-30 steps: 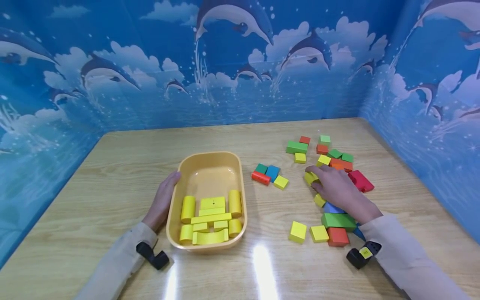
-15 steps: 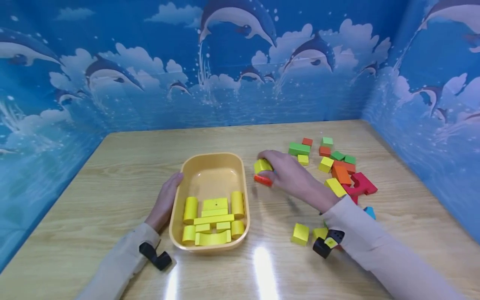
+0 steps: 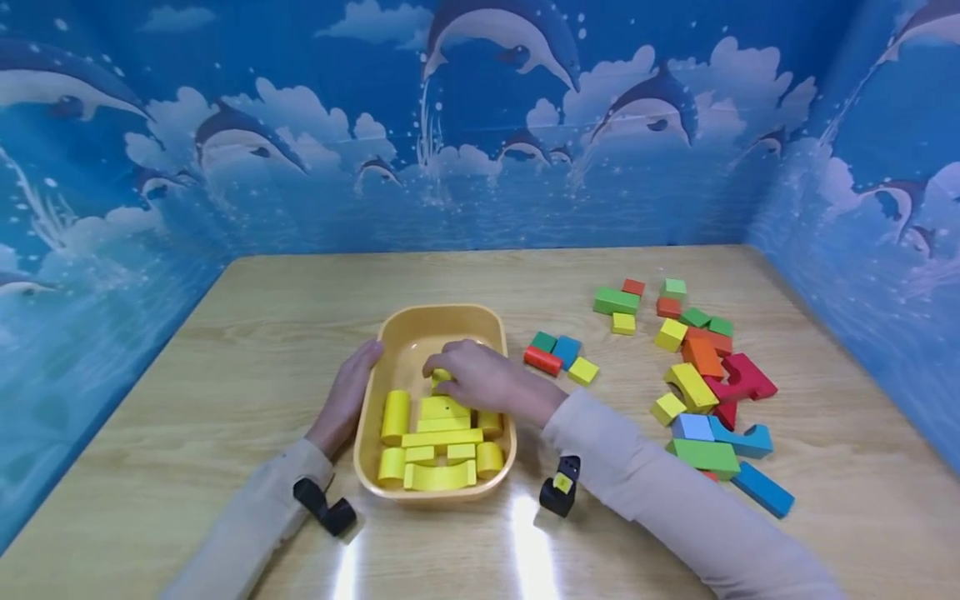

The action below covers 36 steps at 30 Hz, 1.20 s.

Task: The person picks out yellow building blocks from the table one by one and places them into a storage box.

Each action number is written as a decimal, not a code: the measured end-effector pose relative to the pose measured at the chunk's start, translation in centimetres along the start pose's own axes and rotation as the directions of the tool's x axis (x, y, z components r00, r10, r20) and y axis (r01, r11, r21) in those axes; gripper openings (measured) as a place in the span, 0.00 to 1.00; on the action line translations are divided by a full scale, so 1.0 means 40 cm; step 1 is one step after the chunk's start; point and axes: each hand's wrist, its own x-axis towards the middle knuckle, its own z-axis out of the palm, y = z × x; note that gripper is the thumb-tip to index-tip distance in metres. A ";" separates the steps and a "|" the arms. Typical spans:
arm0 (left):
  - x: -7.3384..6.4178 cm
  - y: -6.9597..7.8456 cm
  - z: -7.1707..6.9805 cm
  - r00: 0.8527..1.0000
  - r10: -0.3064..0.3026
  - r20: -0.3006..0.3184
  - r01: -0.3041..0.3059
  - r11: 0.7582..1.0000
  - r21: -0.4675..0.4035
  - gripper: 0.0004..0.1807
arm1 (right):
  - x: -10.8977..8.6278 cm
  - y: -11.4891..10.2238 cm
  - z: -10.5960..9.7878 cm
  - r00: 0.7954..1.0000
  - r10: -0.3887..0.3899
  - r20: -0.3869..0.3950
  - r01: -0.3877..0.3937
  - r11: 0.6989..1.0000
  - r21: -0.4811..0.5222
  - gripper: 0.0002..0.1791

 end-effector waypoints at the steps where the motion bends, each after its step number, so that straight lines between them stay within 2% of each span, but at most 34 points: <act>1: 0.001 0.002 0.002 1.000 0.001 -0.003 -0.001 1.000 0.004 0.36 | 0.002 -0.002 0.002 1.000 -0.001 0.007 0.001 1.000 0.003 0.12; 11: 0.004 0.002 0.010 0.999 0.041 -0.031 -0.042 0.999 -0.020 0.34 | 0.001 -0.017 0.018 0.999 -0.001 0.046 0.002 1.000 -0.025 0.18; 18: -0.001 0.006 0.009 1.000 0.026 -0.018 -0.026 0.999 -0.019 0.34 | -0.005 -0.016 0.023 0.998 0.010 0.054 -0.008 0.999 -0.041 0.20; 27: 0.000 0.008 0.005 1.000 0.009 -0.006 -0.009 1.000 -0.005 0.36 | -0.006 -0.017 0.023 0.995 0.065 0.073 -0.060 0.996 -0.059 0.27; 36: -0.002 0.006 0.002 1.000 -0.010 -0.002 0.010 1.000 0.002 0.37 | -0.006 -0.020 0.026 0.996 0.059 0.071 -0.054 0.996 -0.069 0.26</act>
